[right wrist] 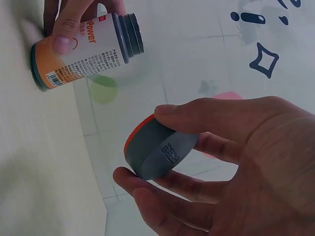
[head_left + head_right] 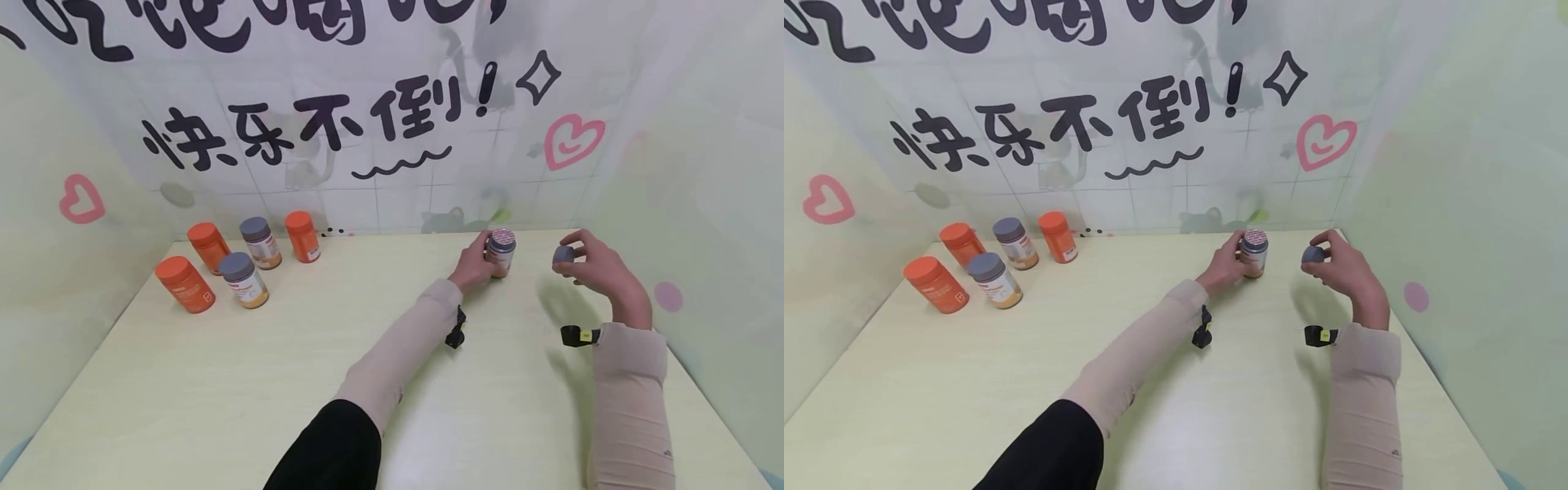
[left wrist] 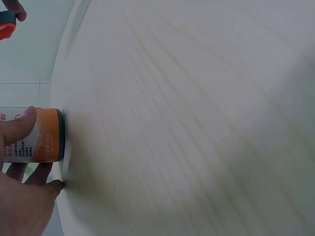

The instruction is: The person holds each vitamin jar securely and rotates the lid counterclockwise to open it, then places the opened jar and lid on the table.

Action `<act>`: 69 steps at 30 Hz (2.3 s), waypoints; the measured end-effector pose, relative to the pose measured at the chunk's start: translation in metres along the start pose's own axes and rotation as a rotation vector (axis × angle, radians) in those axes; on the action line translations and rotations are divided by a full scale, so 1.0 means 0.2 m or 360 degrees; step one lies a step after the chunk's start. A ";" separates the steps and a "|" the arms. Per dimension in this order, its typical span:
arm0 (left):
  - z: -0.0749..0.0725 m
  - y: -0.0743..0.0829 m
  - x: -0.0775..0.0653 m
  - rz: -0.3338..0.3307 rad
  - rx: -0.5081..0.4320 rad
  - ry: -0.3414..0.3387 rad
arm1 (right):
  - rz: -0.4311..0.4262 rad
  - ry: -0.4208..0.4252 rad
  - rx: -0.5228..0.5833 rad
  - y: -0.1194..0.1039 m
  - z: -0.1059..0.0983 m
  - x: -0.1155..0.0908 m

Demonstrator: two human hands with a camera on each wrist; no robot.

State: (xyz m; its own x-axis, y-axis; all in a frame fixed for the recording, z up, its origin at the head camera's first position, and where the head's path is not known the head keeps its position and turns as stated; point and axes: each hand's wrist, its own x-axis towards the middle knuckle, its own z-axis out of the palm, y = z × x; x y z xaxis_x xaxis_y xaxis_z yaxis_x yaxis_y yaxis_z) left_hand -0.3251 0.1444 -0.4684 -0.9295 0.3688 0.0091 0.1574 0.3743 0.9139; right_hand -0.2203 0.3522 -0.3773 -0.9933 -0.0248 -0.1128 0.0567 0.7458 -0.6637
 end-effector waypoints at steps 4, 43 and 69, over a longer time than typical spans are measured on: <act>0.00 0.01 0.00 0.0009 0.0084 -0.0007 | 0.0025 0.0089 -0.0011 -0.01 0.00 0.01; -0.61 -0.10 -0.50 -0.0158 -0.0352 0.0056 | 0.0139 0.0607 0.0241 0.03 0.25 0.19; -0.91 -0.31 -0.87 -0.0338 -0.0292 0.0277 | 0.0428 0.0383 0.0182 0.09 0.40 0.28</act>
State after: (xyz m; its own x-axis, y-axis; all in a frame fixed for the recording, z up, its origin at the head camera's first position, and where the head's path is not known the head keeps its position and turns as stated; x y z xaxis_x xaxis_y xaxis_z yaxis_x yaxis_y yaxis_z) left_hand -0.2331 -0.0972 -0.4521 -0.9806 0.1422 -0.1349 -0.0941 0.2618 0.9605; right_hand -0.2666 0.3117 -0.4541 -0.9358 0.3292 -0.1262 0.3161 0.6249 -0.7138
